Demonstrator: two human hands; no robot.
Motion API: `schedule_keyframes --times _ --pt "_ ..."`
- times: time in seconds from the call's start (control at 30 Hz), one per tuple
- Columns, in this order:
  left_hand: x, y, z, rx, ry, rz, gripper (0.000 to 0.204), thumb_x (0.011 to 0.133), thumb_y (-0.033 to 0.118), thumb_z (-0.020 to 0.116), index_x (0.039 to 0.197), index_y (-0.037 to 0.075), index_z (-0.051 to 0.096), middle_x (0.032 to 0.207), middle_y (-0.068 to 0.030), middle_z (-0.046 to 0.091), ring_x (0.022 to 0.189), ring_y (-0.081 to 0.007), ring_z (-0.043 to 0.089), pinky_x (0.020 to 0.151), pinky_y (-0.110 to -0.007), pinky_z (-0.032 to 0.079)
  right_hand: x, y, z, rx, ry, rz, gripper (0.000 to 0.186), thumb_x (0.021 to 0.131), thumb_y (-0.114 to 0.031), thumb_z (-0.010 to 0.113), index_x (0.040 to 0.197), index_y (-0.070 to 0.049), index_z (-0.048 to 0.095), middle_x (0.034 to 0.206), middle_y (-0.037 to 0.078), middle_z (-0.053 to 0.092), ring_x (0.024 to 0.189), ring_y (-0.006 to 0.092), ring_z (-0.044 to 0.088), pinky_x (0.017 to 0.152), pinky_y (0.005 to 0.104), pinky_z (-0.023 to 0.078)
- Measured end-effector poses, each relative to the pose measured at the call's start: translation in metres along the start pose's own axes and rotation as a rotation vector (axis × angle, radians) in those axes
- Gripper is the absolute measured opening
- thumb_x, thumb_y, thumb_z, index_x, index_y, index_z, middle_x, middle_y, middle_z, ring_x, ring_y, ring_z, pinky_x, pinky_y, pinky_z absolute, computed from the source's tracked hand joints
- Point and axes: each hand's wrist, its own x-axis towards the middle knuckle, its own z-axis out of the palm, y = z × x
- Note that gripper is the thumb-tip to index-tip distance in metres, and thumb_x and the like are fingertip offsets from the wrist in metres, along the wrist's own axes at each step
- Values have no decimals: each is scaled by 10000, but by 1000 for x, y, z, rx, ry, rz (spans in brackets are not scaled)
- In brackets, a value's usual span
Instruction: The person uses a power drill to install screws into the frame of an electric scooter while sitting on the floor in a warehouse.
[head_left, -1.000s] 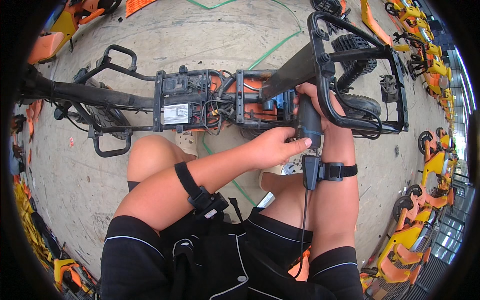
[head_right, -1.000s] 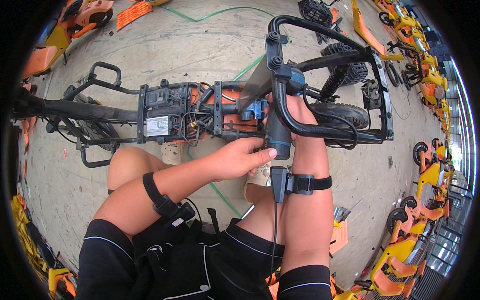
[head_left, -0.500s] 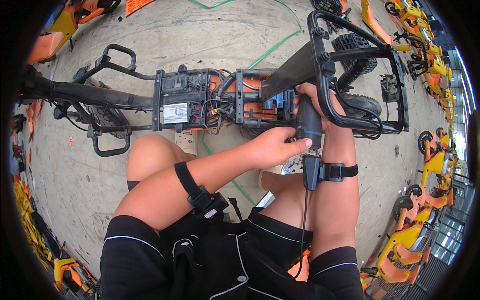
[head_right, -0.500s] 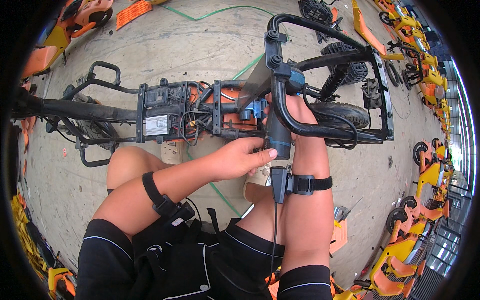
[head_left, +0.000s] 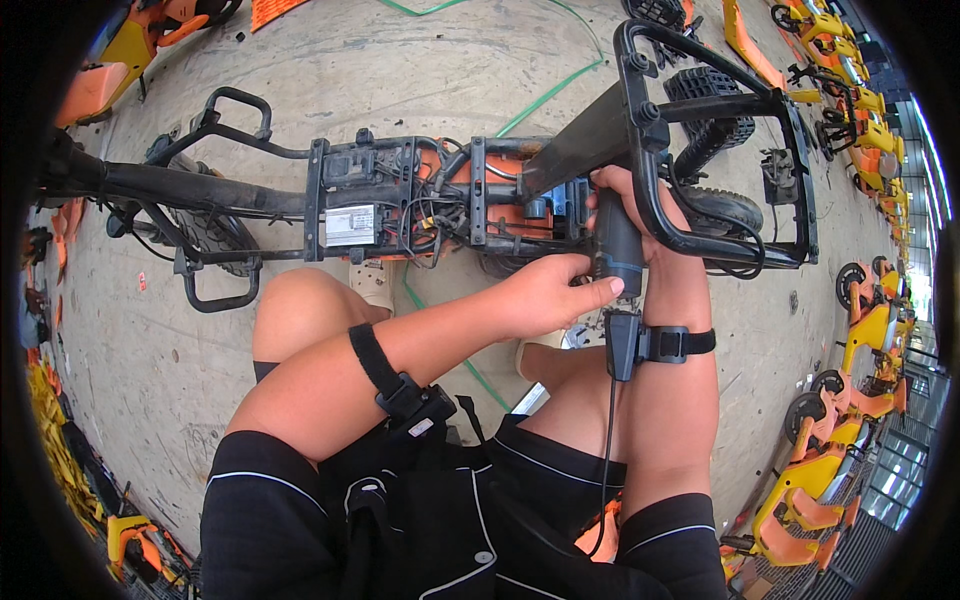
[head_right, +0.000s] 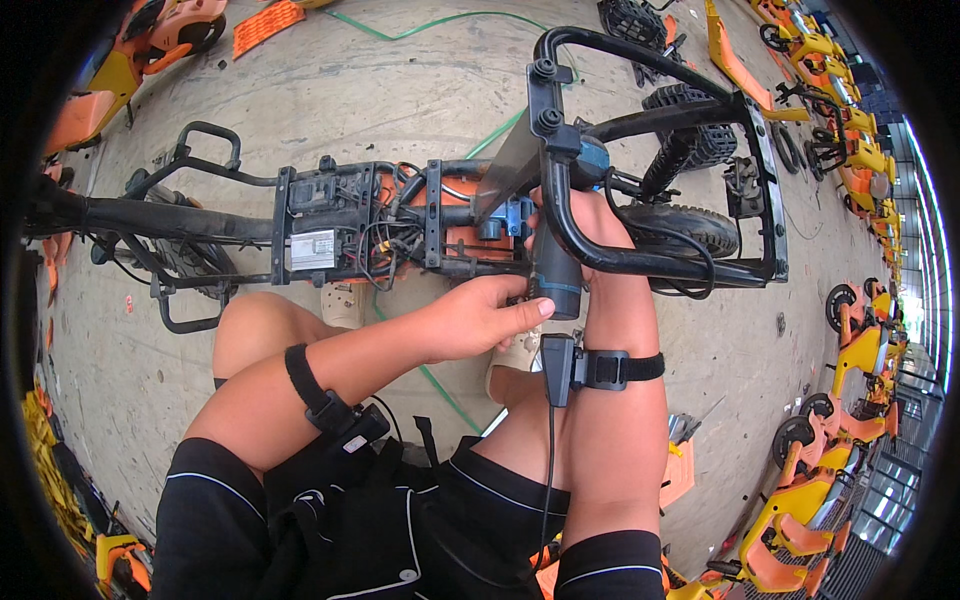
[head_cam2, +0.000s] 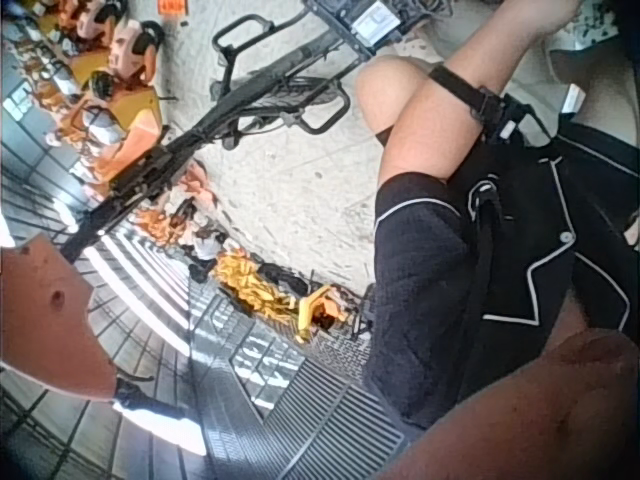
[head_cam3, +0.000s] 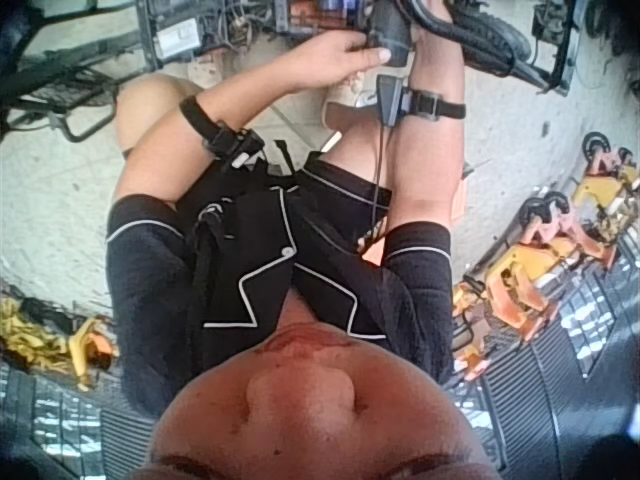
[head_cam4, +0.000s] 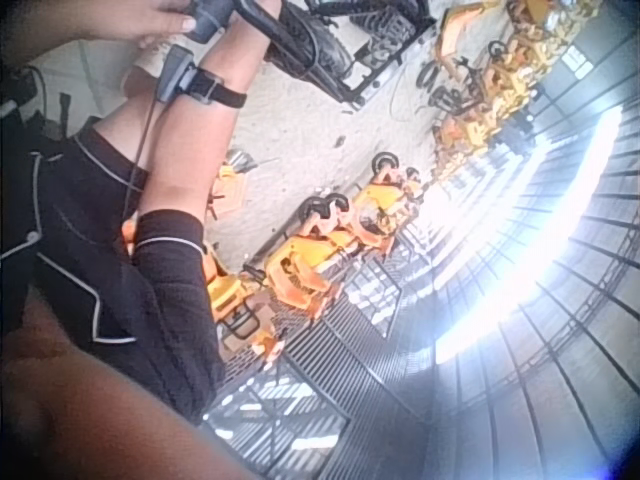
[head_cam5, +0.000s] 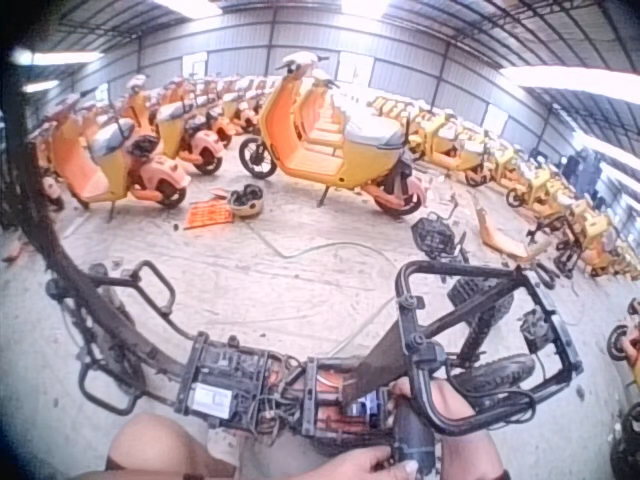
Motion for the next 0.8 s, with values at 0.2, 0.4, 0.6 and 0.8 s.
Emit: schedule_keyframes --times 0.2,0.4,0.6,0.8 --pt "1 -2 0 -10 -1 -6 443 1004 446 591 1057 9 635 798 5 557 694 -82 505 634 -264 458 -3 -4 4 -19 9 23 238 854 -192 676 993 -9 613 733 100 634 528 187 625 466 300 544" --pt "0 2 2 16 5 -17 438 1005 440 591 1070 8 635 776 7 546 683 -80 498 630 -266 454 -2 0 3 -19 22 6 284 851 -197 672 1012 35 637 722 132 623 531 228 634 472 329 540" --pt "0 1 2 20 6 -17 442 1005 446 588 1062 9 634 771 6 545 677 -81 499 630 -265 457 -1 0 2 4 1 33 247 843 -202 676 972 0 618 733 108 626 527 207 618 468 318 534" --pt "2 -4 1 24 7 -17 447 1005 449 586 1078 12 636 768 7 543 677 -82 501 632 -265 458 0 0 2 -14 -9 20 233 849 -205 672 955 -9 603 740 95 630 529 194 613 472 310 532"
